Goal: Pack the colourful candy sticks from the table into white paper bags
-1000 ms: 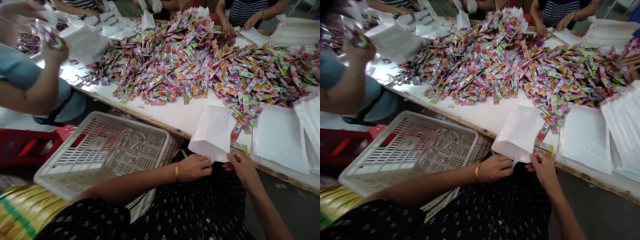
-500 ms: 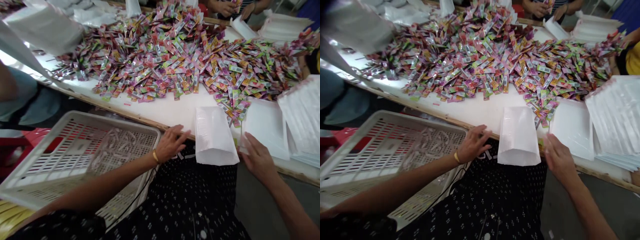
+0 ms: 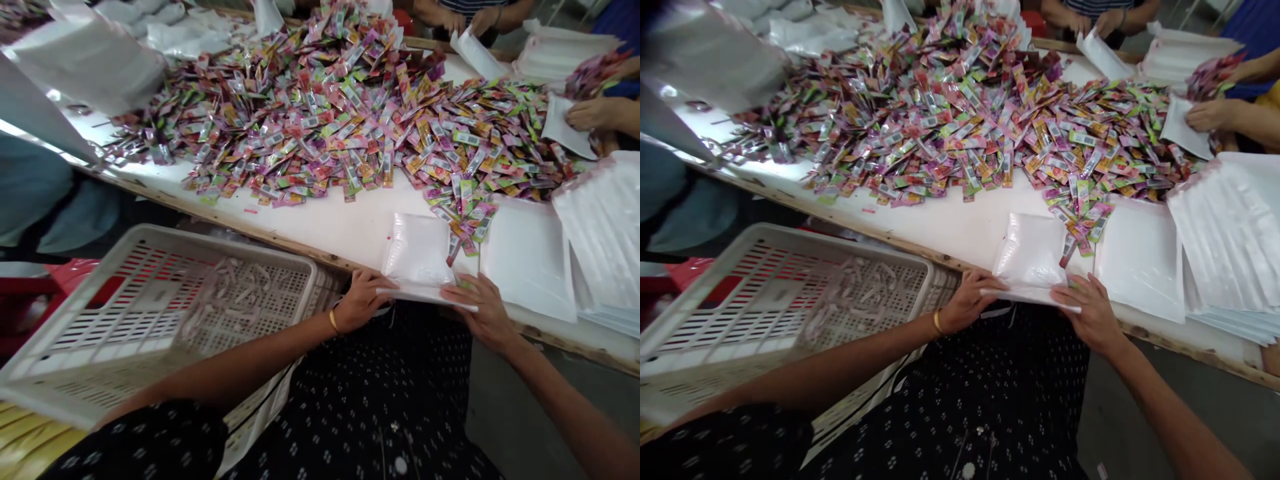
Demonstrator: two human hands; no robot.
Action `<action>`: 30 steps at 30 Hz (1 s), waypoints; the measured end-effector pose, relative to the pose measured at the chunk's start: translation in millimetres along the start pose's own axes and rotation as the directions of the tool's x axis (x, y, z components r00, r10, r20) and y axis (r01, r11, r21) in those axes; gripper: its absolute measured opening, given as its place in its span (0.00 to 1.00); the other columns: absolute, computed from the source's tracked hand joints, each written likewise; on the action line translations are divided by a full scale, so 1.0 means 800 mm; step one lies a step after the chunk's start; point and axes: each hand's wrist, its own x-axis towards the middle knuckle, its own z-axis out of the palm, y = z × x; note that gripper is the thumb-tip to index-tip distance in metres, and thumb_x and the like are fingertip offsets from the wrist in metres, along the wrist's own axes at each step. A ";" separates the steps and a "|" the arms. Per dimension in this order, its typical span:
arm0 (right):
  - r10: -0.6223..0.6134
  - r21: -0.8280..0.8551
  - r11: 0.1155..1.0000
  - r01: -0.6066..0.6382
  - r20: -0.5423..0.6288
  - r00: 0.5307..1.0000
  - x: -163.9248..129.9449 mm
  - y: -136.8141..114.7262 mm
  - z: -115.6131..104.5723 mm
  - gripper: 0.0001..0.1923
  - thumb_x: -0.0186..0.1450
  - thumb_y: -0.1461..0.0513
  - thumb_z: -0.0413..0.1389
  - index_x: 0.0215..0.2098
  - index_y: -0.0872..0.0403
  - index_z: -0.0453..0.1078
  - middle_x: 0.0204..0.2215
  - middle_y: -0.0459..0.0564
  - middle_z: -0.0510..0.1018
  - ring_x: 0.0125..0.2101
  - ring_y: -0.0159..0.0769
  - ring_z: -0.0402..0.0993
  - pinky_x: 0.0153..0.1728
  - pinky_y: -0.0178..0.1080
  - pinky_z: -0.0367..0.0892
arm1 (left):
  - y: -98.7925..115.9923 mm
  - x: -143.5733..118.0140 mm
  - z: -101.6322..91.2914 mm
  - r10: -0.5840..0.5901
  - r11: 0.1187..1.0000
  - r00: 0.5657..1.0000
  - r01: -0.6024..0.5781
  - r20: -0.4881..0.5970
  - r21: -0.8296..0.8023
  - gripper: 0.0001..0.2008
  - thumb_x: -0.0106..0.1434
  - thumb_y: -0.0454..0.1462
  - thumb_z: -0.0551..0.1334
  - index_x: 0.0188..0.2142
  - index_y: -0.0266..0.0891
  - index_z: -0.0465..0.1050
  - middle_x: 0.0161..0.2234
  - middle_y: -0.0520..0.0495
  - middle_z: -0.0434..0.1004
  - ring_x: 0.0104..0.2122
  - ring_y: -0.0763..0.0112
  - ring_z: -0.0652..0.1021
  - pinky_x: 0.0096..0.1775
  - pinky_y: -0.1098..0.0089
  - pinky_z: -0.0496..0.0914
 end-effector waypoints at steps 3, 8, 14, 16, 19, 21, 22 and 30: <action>0.317 0.086 0.947 -0.309 -0.116 0.941 0.008 -0.013 0.009 0.16 0.70 0.56 0.47 0.36 0.50 0.76 0.40 0.51 0.79 0.49 0.43 0.69 0.57 0.53 0.57 | 0.018 0.029 -0.004 -0.238 0.966 0.971 0.236 0.002 0.105 0.20 0.71 0.40 0.49 0.29 0.35 0.73 0.30 0.45 0.76 0.37 0.67 0.73 0.46 0.60 0.63; 0.564 0.152 0.817 -0.556 -0.008 0.826 0.024 -0.014 0.011 0.29 0.67 0.44 0.44 0.16 0.52 0.62 0.20 0.49 0.70 0.34 0.41 0.68 0.39 0.43 0.62 | 0.038 0.067 -0.019 -0.385 0.887 0.919 0.343 0.084 0.308 0.23 0.72 0.42 0.47 0.30 0.34 0.74 0.30 0.41 0.77 0.35 0.63 0.75 0.44 0.59 0.60; 0.632 0.064 0.770 -0.635 0.065 0.772 0.026 -0.008 0.012 0.29 0.63 0.41 0.41 0.16 0.51 0.54 0.19 0.49 0.66 0.29 0.39 0.64 0.33 0.39 0.56 | 0.050 0.079 -0.026 -0.473 0.836 0.870 0.393 0.139 0.384 0.25 0.72 0.44 0.43 0.35 0.34 0.75 0.33 0.39 0.80 0.37 0.61 0.78 0.43 0.60 0.58; 0.645 0.009 0.762 -0.647 0.080 0.760 0.027 -0.010 0.013 0.27 0.63 0.42 0.42 0.17 0.51 0.56 0.21 0.50 0.67 0.31 0.39 0.65 0.34 0.39 0.56 | 0.052 0.078 -0.023 -0.482 0.825 0.869 0.408 0.110 0.391 0.24 0.72 0.43 0.44 0.35 0.35 0.75 0.34 0.39 0.80 0.38 0.59 0.78 0.42 0.60 0.58; 0.657 -0.021 0.749 -0.663 0.158 0.737 0.037 -0.010 0.013 0.23 0.63 0.46 0.45 0.18 0.52 0.58 0.22 0.50 0.69 0.32 0.39 0.66 0.34 0.38 0.56 | 0.055 0.071 -0.016 -0.487 0.807 0.872 0.427 0.051 0.408 0.22 0.71 0.41 0.44 0.34 0.36 0.75 0.32 0.40 0.79 0.38 0.58 0.78 0.43 0.58 0.59; 0.669 -0.028 0.730 -0.683 0.228 0.707 0.047 -0.009 0.010 0.22 0.62 0.47 0.46 0.18 0.53 0.59 0.23 0.50 0.70 0.30 0.37 0.66 0.32 0.37 0.54 | 0.055 0.065 -0.010 -0.493 0.793 0.870 0.448 0.003 0.412 0.20 0.70 0.39 0.45 0.34 0.37 0.74 0.31 0.41 0.78 0.38 0.58 0.77 0.43 0.58 0.59; 0.677 -0.028 0.718 -0.695 0.263 0.688 0.052 -0.008 0.009 0.22 0.62 0.47 0.46 0.19 0.53 0.60 0.22 0.49 0.70 0.28 0.36 0.65 0.30 0.37 0.53 | 0.055 0.062 -0.008 -0.494 0.788 0.869 0.460 -0.025 0.410 0.18 0.70 0.38 0.47 0.34 0.37 0.74 0.32 0.41 0.78 0.38 0.58 0.77 0.43 0.58 0.60; 0.750 0.167 0.542 -0.823 0.346 0.564 0.073 -0.002 0.004 0.24 0.58 0.46 0.54 0.42 0.56 0.72 0.30 0.48 0.76 0.31 0.36 0.69 0.33 0.36 0.60 | 0.039 0.058 -0.008 -0.552 0.779 0.826 0.559 -0.112 0.283 0.06 0.62 0.35 0.56 0.32 0.36 0.70 0.38 0.41 0.73 0.42 0.58 0.72 0.43 0.61 0.63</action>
